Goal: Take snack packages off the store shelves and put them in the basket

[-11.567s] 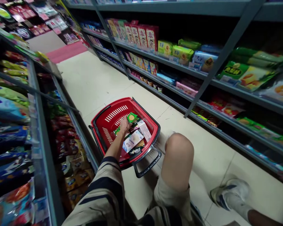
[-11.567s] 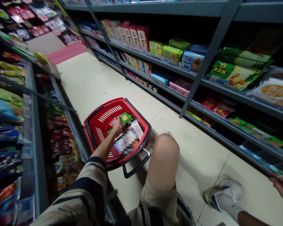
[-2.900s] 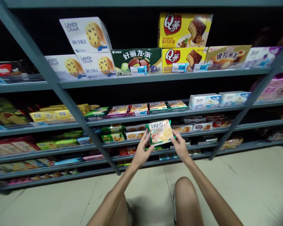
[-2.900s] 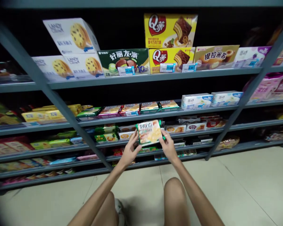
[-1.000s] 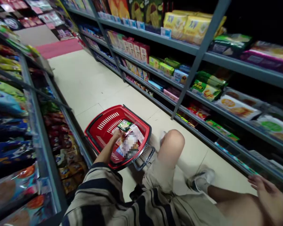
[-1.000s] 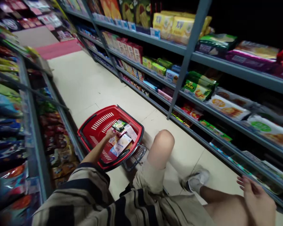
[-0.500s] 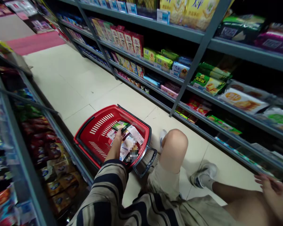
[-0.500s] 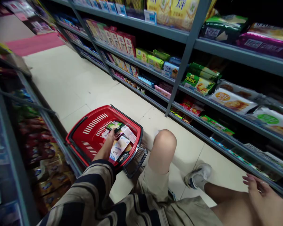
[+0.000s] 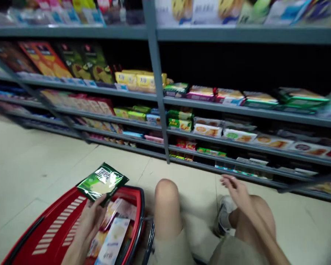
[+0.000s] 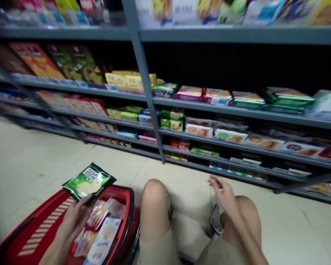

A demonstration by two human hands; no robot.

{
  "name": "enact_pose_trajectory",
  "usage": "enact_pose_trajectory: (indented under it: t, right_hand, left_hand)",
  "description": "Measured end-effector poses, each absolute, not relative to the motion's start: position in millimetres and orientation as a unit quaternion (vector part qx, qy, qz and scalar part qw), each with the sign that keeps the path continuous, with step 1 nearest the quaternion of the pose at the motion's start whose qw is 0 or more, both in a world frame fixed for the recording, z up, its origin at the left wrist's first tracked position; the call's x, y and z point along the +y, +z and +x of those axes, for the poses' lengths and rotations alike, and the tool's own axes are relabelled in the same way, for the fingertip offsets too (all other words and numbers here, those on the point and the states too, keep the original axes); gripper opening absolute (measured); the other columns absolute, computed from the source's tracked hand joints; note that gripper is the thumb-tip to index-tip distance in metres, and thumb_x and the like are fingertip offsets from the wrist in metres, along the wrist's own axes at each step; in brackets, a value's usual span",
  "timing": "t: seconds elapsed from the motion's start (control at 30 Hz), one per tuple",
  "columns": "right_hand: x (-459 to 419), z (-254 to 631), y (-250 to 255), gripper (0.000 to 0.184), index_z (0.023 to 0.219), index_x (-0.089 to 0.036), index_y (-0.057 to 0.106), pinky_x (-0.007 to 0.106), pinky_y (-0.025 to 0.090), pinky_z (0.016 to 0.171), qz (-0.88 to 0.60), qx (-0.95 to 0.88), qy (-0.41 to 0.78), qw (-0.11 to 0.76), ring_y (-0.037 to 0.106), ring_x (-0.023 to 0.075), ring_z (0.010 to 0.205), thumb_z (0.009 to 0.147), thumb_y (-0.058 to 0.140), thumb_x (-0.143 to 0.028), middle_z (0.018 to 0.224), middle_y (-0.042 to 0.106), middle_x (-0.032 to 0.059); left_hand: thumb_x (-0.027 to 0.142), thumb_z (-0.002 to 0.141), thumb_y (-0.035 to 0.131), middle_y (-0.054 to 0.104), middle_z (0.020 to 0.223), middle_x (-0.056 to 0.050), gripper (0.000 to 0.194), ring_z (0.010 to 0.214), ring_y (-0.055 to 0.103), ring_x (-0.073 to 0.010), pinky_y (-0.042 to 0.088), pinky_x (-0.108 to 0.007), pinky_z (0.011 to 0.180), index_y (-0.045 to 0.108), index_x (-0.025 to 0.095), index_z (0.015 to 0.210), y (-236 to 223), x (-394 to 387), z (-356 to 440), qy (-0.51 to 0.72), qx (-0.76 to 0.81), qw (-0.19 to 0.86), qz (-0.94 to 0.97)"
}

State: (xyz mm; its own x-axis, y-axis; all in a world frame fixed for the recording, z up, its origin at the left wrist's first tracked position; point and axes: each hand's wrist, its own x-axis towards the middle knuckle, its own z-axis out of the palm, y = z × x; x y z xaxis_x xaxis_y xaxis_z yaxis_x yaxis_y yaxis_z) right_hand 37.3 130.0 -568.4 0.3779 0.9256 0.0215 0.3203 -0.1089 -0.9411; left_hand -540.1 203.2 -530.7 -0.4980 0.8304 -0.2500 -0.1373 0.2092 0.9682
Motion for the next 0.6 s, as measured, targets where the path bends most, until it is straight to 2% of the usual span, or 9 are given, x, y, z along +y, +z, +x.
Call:
enact_pose_trajectory:
  t: [0.07,0.13,0.23,0.33,0.4,0.47,0.53,0.6]
  right_hand:
    - [138.0,-20.4,-544.5,0.055,0.126,-0.024,0.072,0.055,0.063,0.094,-0.581,-0.45,0.422,0.53,0.077,0.0336,0.1,0.096,0.068,-0.069,0.121,0.078,0.0155]
    - [141.4,-68.5,-524.9,0.053,0.139,-0.029,0.066,0.055,0.06,0.104,-0.487,-0.445,0.498,0.563,0.075,0.0329,0.117,0.099,0.071,-0.063,0.142,0.07,0.0142]
    - [145.7,-96.8,-505.6,0.066,0.154,-0.035,0.053,0.055,0.054,0.117,-0.416,-0.396,0.53,0.624,0.064,0.0322,0.138,0.097,0.077,-0.059,0.159,0.057,0.0107]
    - [151.2,-67.2,-491.6,0.077,0.159,-0.032,0.048,0.053,0.047,0.125,-0.433,-0.317,0.489,0.687,0.059,0.0306,0.145,0.094,0.082,-0.056,0.16,0.057,0.0094]
    - [152.4,-28.9,-478.2,0.078,0.159,-0.03,0.049,0.052,0.043,0.128,-0.452,-0.287,0.455,0.712,0.058,0.0302,0.145,0.093,0.083,-0.055,0.157,0.06,0.0084]
    - [151.2,9.0,-457.9,0.083,0.159,-0.028,0.05,0.052,0.046,0.125,-0.475,-0.284,0.42,0.719,0.063,0.0311,0.139,0.09,0.086,-0.054,0.147,0.068,0.0091]
    - [149.5,37.2,-432.7,0.084,0.155,-0.026,0.053,0.052,0.054,0.117,-0.497,-0.3,0.377,0.721,0.069,0.0319,0.129,0.086,0.09,-0.055,0.134,0.075,0.0107]
    - [149.2,52.7,-408.1,0.072,0.143,-0.023,0.061,0.05,0.058,0.111,-0.508,-0.333,0.325,0.725,0.071,0.0314,0.124,0.086,0.088,-0.057,0.128,0.076,0.012]
  left_hand:
    - [0.033,0.08,0.084,0.077,0.129,-0.002,0.042,0.135,0.069,-0.0275,0.047,-0.047,0.127,0.071,0.035,0.12,-519.3,208.9,-478.9,0.585,0.58,0.491,0.286]
    - [0.04,0.08,0.086,0.071,0.144,-0.003,0.06,0.146,0.061,-0.0293,0.041,-0.048,0.132,0.064,0.04,0.137,-508.4,205.6,-396.8,0.59,0.52,0.527,0.322]
    - [0.051,0.083,0.085,0.06,0.158,-0.007,0.09,0.151,0.055,-0.0316,0.042,-0.051,0.131,0.039,0.044,0.161,-499.4,190.3,-271.0,0.56,0.434,0.568,0.418]
    - [0.052,0.076,0.093,0.056,0.162,-0.012,0.115,0.148,0.059,-0.0323,0.048,-0.05,0.127,0.022,0.043,0.168,-497.2,177.3,-191.3,0.515,0.379,0.593,0.489]
    - [0.051,0.077,0.093,0.05,0.166,-0.014,0.117,0.149,0.058,-0.031,0.048,-0.049,0.128,0.019,0.042,0.168,-488.3,178.0,-172.6,0.497,0.349,0.585,0.537]
    - [0.046,0.079,0.093,0.04,0.173,-0.011,0.113,0.153,0.053,-0.0305,0.048,-0.047,0.128,0.023,0.044,0.167,-467.9,188.0,-172.0,0.501,0.326,0.547,0.587]
    - [0.041,0.083,0.091,0.037,0.176,-0.007,0.097,0.157,0.047,-0.0309,0.047,-0.047,0.129,0.037,0.044,0.164,-440.3,204.7,-175.9,0.501,0.3,0.487,0.649]
    - [0.037,0.088,0.087,0.046,0.171,-0.004,0.075,0.159,0.045,-0.0302,0.043,-0.047,0.131,0.056,0.041,0.156,-414.6,222.5,-174.7,0.491,0.269,0.431,0.707]
